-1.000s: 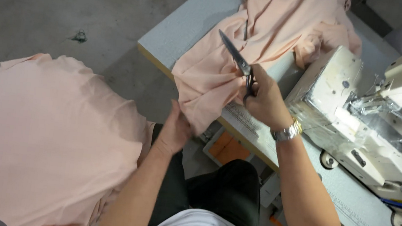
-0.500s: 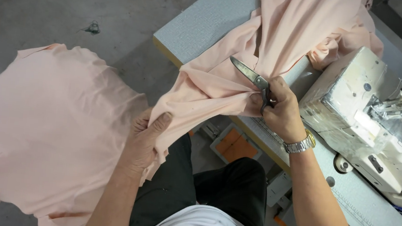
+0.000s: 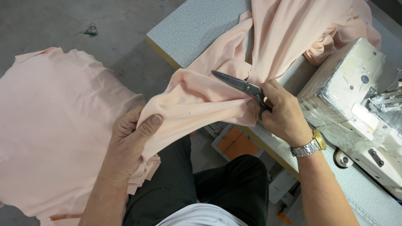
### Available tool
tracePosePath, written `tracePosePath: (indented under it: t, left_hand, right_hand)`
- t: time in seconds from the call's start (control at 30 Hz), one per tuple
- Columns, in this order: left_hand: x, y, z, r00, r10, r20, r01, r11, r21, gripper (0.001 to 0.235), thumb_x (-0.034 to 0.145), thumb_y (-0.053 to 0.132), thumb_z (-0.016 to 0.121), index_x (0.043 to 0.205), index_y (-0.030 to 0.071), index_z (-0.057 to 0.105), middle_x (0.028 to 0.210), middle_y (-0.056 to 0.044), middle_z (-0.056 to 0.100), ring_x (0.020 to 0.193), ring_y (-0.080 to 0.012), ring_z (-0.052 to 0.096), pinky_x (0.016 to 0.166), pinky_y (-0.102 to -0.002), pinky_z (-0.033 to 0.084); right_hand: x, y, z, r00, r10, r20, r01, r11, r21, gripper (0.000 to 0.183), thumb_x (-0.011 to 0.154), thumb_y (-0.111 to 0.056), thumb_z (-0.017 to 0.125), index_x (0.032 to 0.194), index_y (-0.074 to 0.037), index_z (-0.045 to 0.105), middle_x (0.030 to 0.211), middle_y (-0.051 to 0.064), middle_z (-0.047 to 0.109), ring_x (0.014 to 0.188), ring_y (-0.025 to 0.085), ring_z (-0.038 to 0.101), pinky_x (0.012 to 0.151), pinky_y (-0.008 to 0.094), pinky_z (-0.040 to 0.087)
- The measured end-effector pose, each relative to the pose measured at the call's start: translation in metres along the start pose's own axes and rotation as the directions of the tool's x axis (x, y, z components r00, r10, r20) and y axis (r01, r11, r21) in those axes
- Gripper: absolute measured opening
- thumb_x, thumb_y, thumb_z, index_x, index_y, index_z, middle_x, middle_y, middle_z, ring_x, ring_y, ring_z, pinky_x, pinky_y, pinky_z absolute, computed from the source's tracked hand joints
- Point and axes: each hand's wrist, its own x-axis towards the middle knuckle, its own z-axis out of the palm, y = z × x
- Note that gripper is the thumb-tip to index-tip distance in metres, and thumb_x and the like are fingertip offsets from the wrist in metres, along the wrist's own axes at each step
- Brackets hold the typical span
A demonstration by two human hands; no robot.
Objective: Cutting pieces of fabric from a pile using scissors
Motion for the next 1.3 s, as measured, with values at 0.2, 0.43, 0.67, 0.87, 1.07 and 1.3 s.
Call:
tracePosePath:
  t: [0.2,0.43,0.67,0.87,1.07,1.3]
  left_hand:
    - [-0.004,0.038,-0.02,0.971,0.179,0.156,-0.204,0.965,0.164,0.04,0.102,0.017,0.062,0.137,0.004,0.049,0.073,-0.009,0.067,0.056,-0.0079,0.063,0.051,-0.019,0.053]
    - [-0.03,0.117,-0.025,0.969,-0.115,0.221,-0.212,0.079,0.974,0.048,0.072,0.056,0.087,0.111,0.033,0.074,0.104,0.004,0.049,0.063,-0.0256,0.067,0.063,-0.044,0.053]
    - [-0.032,0.165,-0.069,0.921,0.155,0.357,-0.384,0.509,0.771,0.007,0.09,0.014,0.071,0.088,0.007,0.07,0.088,0.003,0.069,0.08,-0.0068,0.061,0.066,-0.023,0.045]
    - [-0.002,0.17,-0.087,0.931,0.354,0.084,-0.363,0.887,0.285,0.016,0.088,0.011,0.074,0.09,0.016,0.059,0.057,0.008,0.049,0.044,0.0015,0.036,0.04,-0.016,0.024]
    - [0.002,0.201,-0.083,0.927,0.375,0.005,-0.35,0.86,0.371,0.022,0.097,0.022,0.07,0.108,0.003,0.07,0.09,-0.003,0.07,0.076,-0.0109,0.061,0.064,-0.024,0.05]
    - [0.057,0.207,-0.13,0.944,0.142,0.297,-0.319,0.175,0.932,0.02,0.086,0.023,0.084,0.1,0.011,0.079,0.096,0.0,0.079,0.086,-0.0149,0.068,0.076,-0.033,0.049]
  right_hand:
    - [0.021,-0.006,-0.022,0.976,0.072,0.207,-0.061,0.996,-0.06,0.013,0.083,-0.003,0.072,0.089,-0.004,0.06,0.076,0.011,0.059,0.064,0.037,0.067,0.062,0.043,0.053]
    - [0.039,-0.07,-0.082,0.894,-0.09,0.439,0.051,0.994,0.1,0.029,0.092,-0.017,0.075,0.077,-0.009,0.051,0.057,-0.002,0.053,0.049,0.009,0.044,0.044,0.028,0.037]
    - [0.065,-0.104,-0.127,0.902,-0.181,0.391,0.217,0.975,-0.049,0.015,0.095,-0.026,0.065,0.088,-0.013,0.067,0.057,-0.003,0.049,0.048,0.012,0.04,0.048,0.03,0.032]
    - [0.1,-0.149,-0.103,0.874,0.144,0.463,-0.142,0.989,-0.039,0.03,0.081,0.002,0.063,0.099,-0.016,0.077,0.06,0.0,0.073,0.039,0.012,0.062,0.037,0.026,0.052]
    - [0.124,-0.151,-0.092,0.845,0.198,0.497,-0.25,0.967,0.04,0.022,0.092,-0.011,0.066,0.111,-0.012,0.077,0.074,0.005,0.077,0.042,0.016,0.068,0.043,0.028,0.062]
    - [0.155,-0.13,-0.085,0.945,-0.108,0.308,0.045,0.978,0.205,0.011,0.1,0.002,0.064,0.09,-0.002,0.064,0.063,0.004,0.059,0.043,0.009,0.052,0.039,0.019,0.047]
